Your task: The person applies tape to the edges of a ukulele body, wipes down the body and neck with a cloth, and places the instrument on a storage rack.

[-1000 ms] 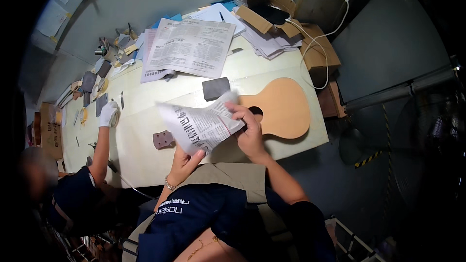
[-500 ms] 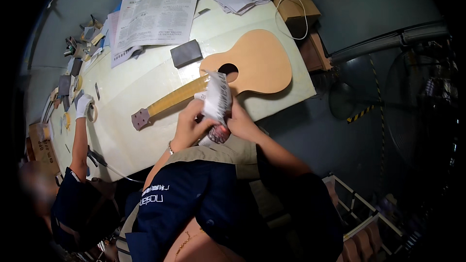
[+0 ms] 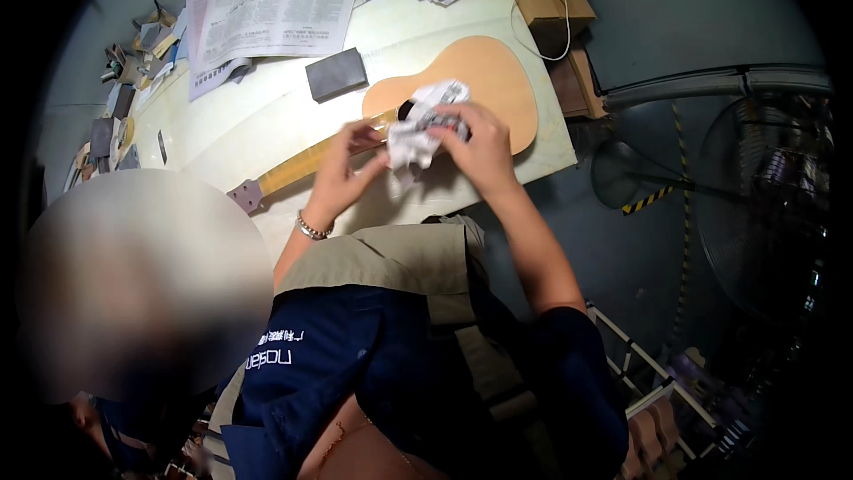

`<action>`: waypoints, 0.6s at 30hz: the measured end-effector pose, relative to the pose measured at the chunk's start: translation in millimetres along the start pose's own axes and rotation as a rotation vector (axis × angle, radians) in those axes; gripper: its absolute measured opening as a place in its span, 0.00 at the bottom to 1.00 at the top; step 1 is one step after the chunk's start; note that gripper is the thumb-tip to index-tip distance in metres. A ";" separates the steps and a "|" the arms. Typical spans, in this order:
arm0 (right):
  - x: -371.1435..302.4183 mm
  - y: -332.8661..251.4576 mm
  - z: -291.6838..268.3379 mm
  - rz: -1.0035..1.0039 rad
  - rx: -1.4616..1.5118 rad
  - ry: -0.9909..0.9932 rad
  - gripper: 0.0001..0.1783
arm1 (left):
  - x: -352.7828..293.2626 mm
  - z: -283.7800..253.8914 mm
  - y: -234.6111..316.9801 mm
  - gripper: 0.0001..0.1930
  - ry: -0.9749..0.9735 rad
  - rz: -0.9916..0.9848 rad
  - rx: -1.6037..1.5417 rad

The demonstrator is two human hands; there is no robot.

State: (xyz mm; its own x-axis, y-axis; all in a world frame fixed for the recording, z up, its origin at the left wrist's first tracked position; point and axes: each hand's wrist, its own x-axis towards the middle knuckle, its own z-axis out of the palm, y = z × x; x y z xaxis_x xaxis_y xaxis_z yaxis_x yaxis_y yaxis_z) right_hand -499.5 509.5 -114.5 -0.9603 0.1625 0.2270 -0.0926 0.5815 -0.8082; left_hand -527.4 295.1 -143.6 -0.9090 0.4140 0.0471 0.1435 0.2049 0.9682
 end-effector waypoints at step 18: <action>46.8 12.3 45.8 0.085 -0.430 -0.465 0.23 | 10.6 -34.0 -59.5 0.15 0.139 0.007 0.916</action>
State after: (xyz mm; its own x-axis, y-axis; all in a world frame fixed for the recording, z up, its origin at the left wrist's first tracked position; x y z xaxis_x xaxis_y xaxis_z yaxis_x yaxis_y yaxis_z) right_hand -557.6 487.7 -138.7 -0.9824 -0.0848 -0.1663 0.0100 0.8657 -0.5005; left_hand -558.8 257.1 -192.4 -0.9373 0.3198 0.1386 0.3484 0.8485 0.3983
